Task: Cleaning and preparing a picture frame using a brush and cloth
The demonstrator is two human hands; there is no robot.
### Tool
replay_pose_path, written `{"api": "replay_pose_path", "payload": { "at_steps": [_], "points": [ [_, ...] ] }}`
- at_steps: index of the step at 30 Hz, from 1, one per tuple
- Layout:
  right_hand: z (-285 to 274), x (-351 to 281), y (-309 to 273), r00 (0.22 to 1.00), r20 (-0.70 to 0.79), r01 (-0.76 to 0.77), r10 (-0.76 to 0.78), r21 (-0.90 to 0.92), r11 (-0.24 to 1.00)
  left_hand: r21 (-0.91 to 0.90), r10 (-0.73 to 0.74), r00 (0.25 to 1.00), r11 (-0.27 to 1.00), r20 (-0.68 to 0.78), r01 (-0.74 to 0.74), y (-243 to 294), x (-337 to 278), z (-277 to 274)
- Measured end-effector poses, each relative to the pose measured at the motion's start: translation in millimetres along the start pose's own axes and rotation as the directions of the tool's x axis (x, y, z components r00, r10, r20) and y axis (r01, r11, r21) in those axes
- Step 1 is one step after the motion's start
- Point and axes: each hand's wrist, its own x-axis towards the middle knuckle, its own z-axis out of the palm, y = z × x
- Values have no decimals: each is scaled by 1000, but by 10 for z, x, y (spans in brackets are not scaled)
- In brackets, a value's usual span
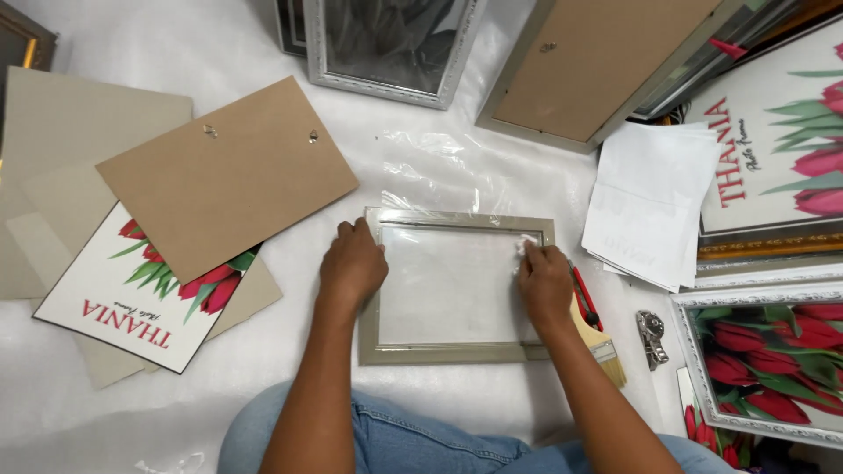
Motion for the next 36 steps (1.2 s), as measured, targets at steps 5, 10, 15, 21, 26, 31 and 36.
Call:
{"api": "replay_pose_path", "payload": {
  "at_steps": [5, 10, 15, 21, 26, 31, 36],
  "points": [
    [324, 45, -482, 987, -106, -111, 120, 80, 991, -66, 16, 999, 998, 45, -13, -71, 38, 34],
    [251, 89, -1714, 1000, -27, -1, 9, 290, 957, -74, 49, 998, 996, 26, -47, -78, 57, 32],
    [207, 234, -2168, 986, 23, 143, -165, 390, 910, -98, 56, 995, 994, 80, -48, -18, -37, -96],
    [487, 113, -786, 990, -118, 87, -76, 85, 993, -101, 51, 997, 994, 50, -46, -23, -73, -111],
    [294, 53, 92, 980, -132, -165, 148, -125, 978, -118, 37, 998, 993, 58, -30, -19, -43, -50],
    [272, 78, 1, 980, -42, -195, 196, 24, 980, -108, 22, 997, 994, 72, -14, 15, -62, -105],
    [360, 157, 266, 987, -41, -158, 155, -90, 983, -112, -2, 995, 994, 104, 14, 49, -107, -157]
  ]
}}
